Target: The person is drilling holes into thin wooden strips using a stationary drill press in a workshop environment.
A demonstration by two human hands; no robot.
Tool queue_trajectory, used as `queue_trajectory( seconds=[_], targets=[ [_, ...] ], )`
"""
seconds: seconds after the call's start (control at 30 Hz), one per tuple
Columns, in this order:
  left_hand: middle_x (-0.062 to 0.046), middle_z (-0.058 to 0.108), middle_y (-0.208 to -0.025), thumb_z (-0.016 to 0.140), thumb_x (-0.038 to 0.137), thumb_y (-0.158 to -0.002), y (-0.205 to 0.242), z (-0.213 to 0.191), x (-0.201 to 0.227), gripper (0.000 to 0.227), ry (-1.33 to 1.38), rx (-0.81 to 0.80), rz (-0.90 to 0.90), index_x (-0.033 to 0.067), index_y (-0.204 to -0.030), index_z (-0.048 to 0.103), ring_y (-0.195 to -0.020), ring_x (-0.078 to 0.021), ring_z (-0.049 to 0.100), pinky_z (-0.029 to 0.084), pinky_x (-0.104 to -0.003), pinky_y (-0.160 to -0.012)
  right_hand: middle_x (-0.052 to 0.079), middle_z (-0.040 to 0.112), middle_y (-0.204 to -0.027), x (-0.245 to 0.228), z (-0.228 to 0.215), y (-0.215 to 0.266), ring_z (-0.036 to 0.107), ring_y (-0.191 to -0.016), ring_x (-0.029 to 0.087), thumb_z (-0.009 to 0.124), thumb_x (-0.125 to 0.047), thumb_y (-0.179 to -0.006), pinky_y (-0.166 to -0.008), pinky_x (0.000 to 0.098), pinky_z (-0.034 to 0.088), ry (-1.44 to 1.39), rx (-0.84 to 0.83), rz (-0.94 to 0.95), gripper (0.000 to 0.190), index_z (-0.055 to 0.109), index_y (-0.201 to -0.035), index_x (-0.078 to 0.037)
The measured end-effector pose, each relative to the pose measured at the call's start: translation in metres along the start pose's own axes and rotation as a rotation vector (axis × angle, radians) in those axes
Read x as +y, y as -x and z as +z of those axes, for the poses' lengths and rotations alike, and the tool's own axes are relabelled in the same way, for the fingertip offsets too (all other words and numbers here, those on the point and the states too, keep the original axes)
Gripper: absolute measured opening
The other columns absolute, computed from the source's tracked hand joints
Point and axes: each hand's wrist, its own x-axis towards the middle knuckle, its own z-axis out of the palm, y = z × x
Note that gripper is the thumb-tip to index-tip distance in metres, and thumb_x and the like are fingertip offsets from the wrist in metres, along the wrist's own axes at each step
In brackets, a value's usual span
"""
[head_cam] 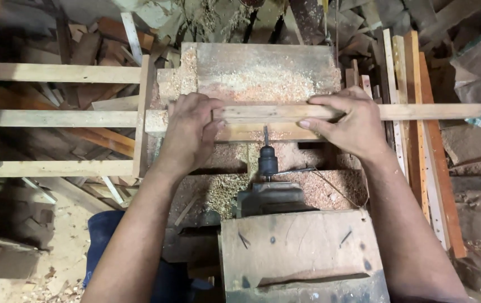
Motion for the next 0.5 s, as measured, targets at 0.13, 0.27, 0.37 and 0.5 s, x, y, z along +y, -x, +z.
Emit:
queue_trajectory(
  seconds=[0.13, 0.27, 0.37, 0.5],
  targets=[
    [-0.004, 0.058, -0.107, 0.075, 0.011, -0.09, 0.0, -0.005, 0.013, 0.027, -0.107, 0.036, 0.051, 0.0133, -0.116, 0.073, -0.11, -0.0241, 0.051, 0.034, -0.038, -0.097, 0.018, 0.073, -0.085, 0.022, 0.012, 0.009, 0.064, -0.091, 0.036, 0.1, -0.02, -0.07, -0.083, 0.0418, 0.048, 0.004, 0.089, -0.056, 0.04, 0.082, -0.105, -0.01],
    [-0.003, 0.059, -0.106, 0.075, 0.015, -0.09, -0.007, 0.003, 0.033, 0.029, -0.284, 0.013, 0.136, 0.0143, -0.118, 0.073, -0.109, -0.0226, 0.05, 0.033, -0.039, -0.099, 0.015, 0.074, -0.085, 0.024, 0.013, 0.008, 0.064, -0.09, 0.035, 0.1, -0.021, -0.069, -0.085, 0.0416, 0.049, -0.02, 0.09, -0.061, 0.039, 0.082, -0.103, -0.011],
    [-0.004, 0.059, -0.105, 0.078, 0.018, -0.089, -0.008, 0.006, 0.033, 0.029, -0.329, 0.027, 0.134, 0.0123, -0.117, 0.074, -0.109, -0.0222, 0.051, 0.033, -0.04, -0.1, 0.014, 0.075, -0.086, 0.028, 0.011, 0.009, 0.063, -0.09, 0.034, 0.1, -0.021, -0.07, -0.085, 0.0414, 0.049, -0.015, 0.081, -0.062, 0.04, 0.082, -0.103, -0.011],
    [-0.001, 0.06, -0.104, 0.077, 0.023, -0.091, -0.005, 0.003, 0.026, 0.027, -0.35, 0.019, 0.11, 0.0155, -0.116, 0.074, -0.109, -0.0194, 0.051, 0.029, -0.04, -0.102, 0.015, 0.075, -0.087, 0.044, 0.01, 0.013, 0.062, -0.088, 0.034, 0.1, -0.023, -0.071, -0.083, 0.0419, 0.047, 0.002, 0.076, -0.071, 0.039, 0.082, -0.104, -0.011]
  ],
)
